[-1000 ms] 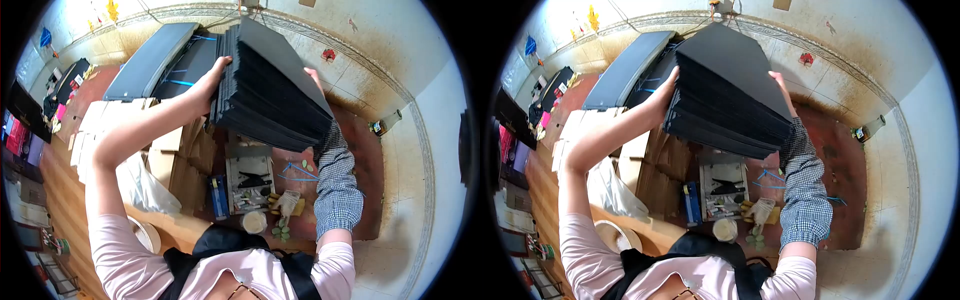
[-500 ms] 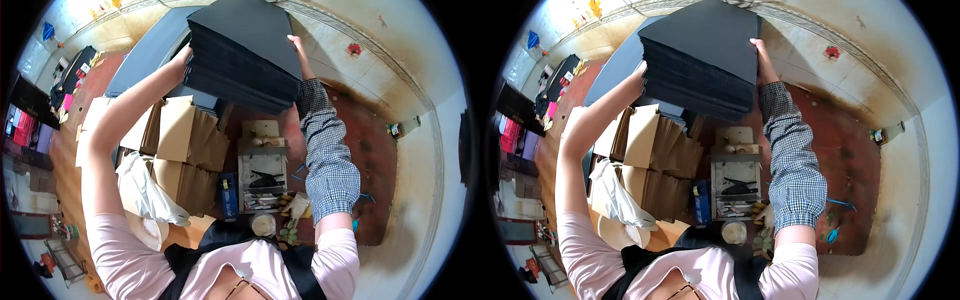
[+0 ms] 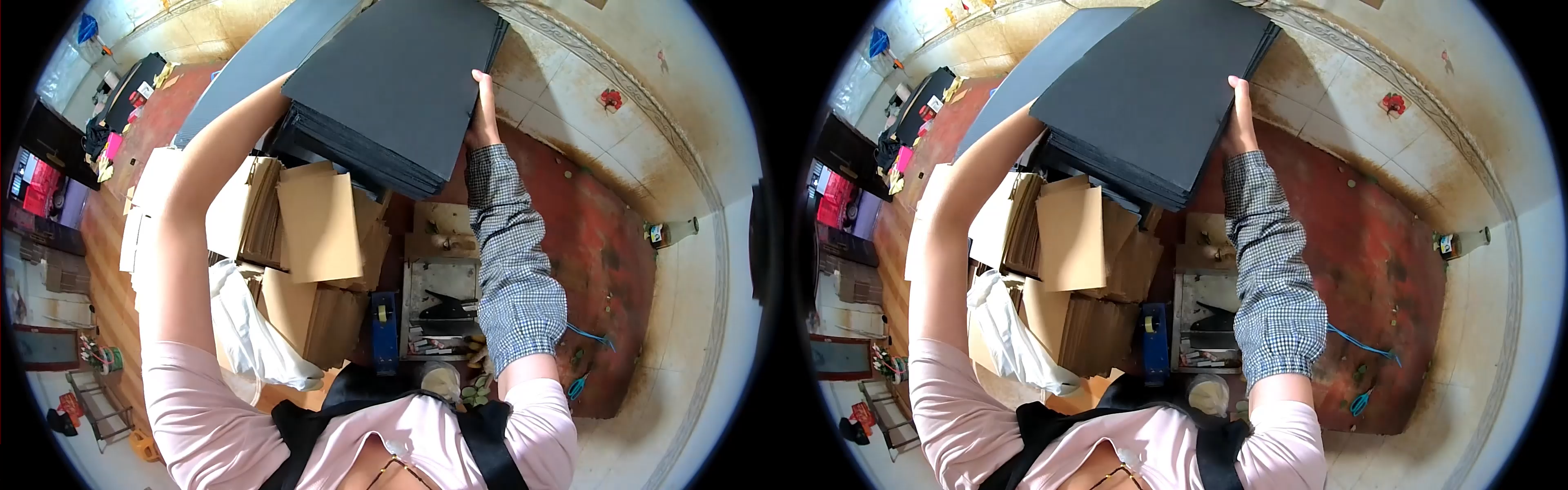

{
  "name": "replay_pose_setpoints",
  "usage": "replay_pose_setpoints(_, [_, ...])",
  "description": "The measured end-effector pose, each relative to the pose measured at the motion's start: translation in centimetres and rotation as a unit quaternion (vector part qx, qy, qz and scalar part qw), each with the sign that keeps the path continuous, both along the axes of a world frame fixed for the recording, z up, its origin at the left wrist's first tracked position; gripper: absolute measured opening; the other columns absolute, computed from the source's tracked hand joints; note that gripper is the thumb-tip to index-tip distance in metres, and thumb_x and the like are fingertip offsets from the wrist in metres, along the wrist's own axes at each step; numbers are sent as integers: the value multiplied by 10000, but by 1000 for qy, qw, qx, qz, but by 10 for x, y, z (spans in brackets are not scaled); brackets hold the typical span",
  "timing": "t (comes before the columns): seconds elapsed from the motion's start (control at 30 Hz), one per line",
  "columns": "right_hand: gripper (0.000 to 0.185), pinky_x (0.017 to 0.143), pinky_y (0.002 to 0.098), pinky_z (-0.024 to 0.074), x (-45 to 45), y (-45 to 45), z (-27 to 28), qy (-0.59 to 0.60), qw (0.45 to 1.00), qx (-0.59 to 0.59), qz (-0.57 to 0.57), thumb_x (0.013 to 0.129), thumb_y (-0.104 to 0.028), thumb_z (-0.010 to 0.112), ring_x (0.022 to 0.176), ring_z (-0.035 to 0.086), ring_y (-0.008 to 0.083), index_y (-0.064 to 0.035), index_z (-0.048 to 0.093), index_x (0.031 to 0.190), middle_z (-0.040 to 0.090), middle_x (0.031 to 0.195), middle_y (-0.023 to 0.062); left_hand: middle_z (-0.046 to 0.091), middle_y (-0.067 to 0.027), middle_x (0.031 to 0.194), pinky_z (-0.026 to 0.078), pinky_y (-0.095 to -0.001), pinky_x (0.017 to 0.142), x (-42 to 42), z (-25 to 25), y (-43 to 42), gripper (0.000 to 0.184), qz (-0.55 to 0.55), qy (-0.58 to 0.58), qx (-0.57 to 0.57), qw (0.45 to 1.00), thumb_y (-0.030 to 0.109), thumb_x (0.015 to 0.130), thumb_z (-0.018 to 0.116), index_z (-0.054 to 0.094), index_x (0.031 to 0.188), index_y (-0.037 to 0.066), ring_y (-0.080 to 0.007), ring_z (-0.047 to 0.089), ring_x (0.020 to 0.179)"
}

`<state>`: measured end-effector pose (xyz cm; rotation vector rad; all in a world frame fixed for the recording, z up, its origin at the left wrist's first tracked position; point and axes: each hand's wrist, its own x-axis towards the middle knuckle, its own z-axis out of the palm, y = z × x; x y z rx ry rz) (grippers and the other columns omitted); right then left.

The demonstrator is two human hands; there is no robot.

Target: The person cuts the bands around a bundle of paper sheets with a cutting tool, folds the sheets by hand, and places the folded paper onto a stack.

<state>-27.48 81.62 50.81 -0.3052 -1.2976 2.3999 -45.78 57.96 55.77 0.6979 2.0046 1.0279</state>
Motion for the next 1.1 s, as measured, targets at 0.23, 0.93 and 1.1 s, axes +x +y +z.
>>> replay_pose_setpoints(0.23, [551, 772, 378, 553, -14, -6, 2, -44, 996, 30, -71, 925, -519, 561, 914, 642, 229, -30, 612, 1176, 654, 1054, 109, 696, -252, 1244, 608, -388, 825, -59, -16, -15, 481, -77, 170, -60, 981, 369, 1037, 595, 666, 1306, -24, -293, 727, 934])
replay_pose_setpoints(0.93, [602, 954, 474, 492, -137, -4, -61, -173, 948, 221, -151, 1043, -425, 326, 1174, 618, 387, 53, 578, 1308, 650, 1286, 247, 577, -335, 1330, 504, -453, 1055, 35, 20, -92, 1014, 70, 458, -173, 869, 797, 921, 492, 368, 1553, 14, -442, 619, 1234])
replay_pose_setpoints(1.1, [587, 956, 443, 483, -88, -13, -41, -115, 910, 372, -140, 1083, -430, 302, 1096, 620, 344, 75, 581, 1191, 643, 1232, 231, 478, -359, 1435, 471, -483, 1092, 18, 9, -97, 941, 78, 423, -137, 893, 783, 950, 447, 328, 1604, 117, -479, 556, 1302])
